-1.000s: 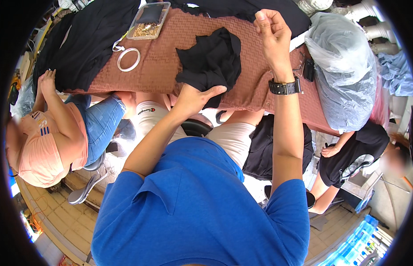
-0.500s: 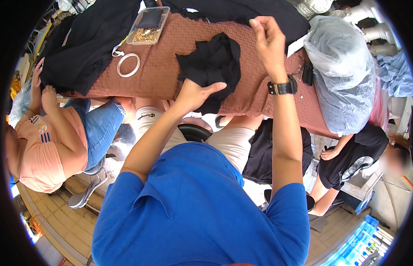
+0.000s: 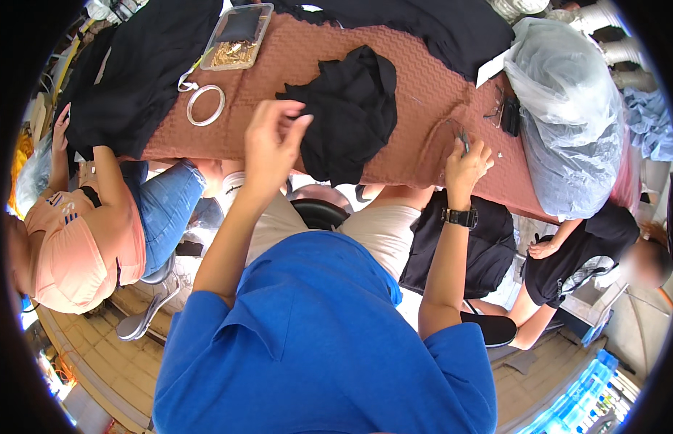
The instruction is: The person attaches white labels to pieces of black fabric by hand. They use a white rectangular template to position the label, take a small fastener from a plastic container, and secure the label to the fabric.
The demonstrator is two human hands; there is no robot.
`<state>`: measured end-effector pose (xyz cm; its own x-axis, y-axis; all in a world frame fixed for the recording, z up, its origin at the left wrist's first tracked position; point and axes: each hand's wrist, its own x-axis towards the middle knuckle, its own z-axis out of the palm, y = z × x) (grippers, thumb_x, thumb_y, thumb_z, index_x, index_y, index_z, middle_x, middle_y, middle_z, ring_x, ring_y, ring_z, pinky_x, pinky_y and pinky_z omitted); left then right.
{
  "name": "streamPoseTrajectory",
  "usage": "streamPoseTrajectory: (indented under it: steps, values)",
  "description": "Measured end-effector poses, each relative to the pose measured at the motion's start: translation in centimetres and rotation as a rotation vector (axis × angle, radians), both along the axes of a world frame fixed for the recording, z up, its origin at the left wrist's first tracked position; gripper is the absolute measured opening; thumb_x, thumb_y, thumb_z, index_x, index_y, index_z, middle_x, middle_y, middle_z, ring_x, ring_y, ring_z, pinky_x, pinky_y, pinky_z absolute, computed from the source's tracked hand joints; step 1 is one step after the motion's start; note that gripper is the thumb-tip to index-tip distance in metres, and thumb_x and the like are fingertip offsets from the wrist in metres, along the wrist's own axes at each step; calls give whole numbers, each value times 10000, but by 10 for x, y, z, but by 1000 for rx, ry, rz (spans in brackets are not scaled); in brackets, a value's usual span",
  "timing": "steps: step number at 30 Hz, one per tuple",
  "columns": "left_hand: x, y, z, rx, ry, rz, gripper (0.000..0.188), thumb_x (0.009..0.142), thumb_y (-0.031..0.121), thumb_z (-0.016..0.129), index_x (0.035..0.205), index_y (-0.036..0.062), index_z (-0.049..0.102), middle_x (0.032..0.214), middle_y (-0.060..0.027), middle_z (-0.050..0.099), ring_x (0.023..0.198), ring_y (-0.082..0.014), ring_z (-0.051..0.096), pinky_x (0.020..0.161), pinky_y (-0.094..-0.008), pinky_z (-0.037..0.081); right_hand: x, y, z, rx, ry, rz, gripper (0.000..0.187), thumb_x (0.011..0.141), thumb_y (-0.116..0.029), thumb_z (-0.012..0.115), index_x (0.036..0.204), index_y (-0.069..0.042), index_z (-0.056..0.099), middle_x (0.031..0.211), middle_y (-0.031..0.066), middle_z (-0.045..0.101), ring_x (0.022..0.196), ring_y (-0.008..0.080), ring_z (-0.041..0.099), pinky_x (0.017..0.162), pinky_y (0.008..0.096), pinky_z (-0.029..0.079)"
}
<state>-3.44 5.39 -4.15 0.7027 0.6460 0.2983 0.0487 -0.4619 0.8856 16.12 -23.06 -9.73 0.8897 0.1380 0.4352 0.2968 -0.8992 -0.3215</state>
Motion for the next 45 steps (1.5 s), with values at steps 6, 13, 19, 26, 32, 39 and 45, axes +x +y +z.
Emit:
streamPoseTrajectory:
  steps: [6,13,19,26,32,39,45]
  values:
    - [63,-41,-27,369,24,-136,170,844,106,769,957,24,672,882,-108,541,867,-291,589,792,-403,500,10,-19,-22,-56,33,-34,319,886,-166,721,1165,-42,629,1131,230,579,1045,421,533,886,516,460]
    - [71,-28,-37,-12,129,-187,139,875,120,770,912,14,687,850,-88,680,782,-169,659,711,-325,514,28,-40,-23,294,274,-27,233,920,-164,712,1065,-3,626,877,194,631,840,380,601,806,474,485]
    - [44,-11,-39,-679,182,-242,255,980,246,708,1047,4,670,1004,-97,733,895,-140,686,848,-268,557,-15,-4,0,791,66,145,217,1043,-219,585,1076,-28,489,850,132,678,615,200,611,555,314,480]
    - [33,-18,-23,-990,151,-281,254,1005,269,672,1075,25,654,1166,-114,704,976,-136,668,913,-276,544,-139,102,58,1325,1391,518,458,1107,-477,358,1100,-58,543,743,-35,459,580,40,395,509,198,332]
    - [27,-15,-26,-993,134,-319,234,1021,256,647,1085,32,647,1177,-101,703,919,-101,654,883,-271,549,-138,129,27,1331,1362,428,431,1100,-458,384,994,-78,557,681,-55,389,552,36,335,481,210,283]
    - [24,-12,-29,-1008,132,-360,224,1027,246,637,1090,31,646,1175,-94,699,918,-102,658,875,-270,551,-130,127,27,1292,1361,397,382,1101,-419,399,986,-88,551,689,-60,389,535,33,312,469,213,256]
    - [22,-14,-29,-1017,100,-357,187,1027,217,635,1079,38,648,1199,-107,687,964,-116,659,908,-275,543,-129,129,28,1351,1367,389,355,1104,-391,403,978,-91,545,689,-66,382,536,22,305,469,201,247]
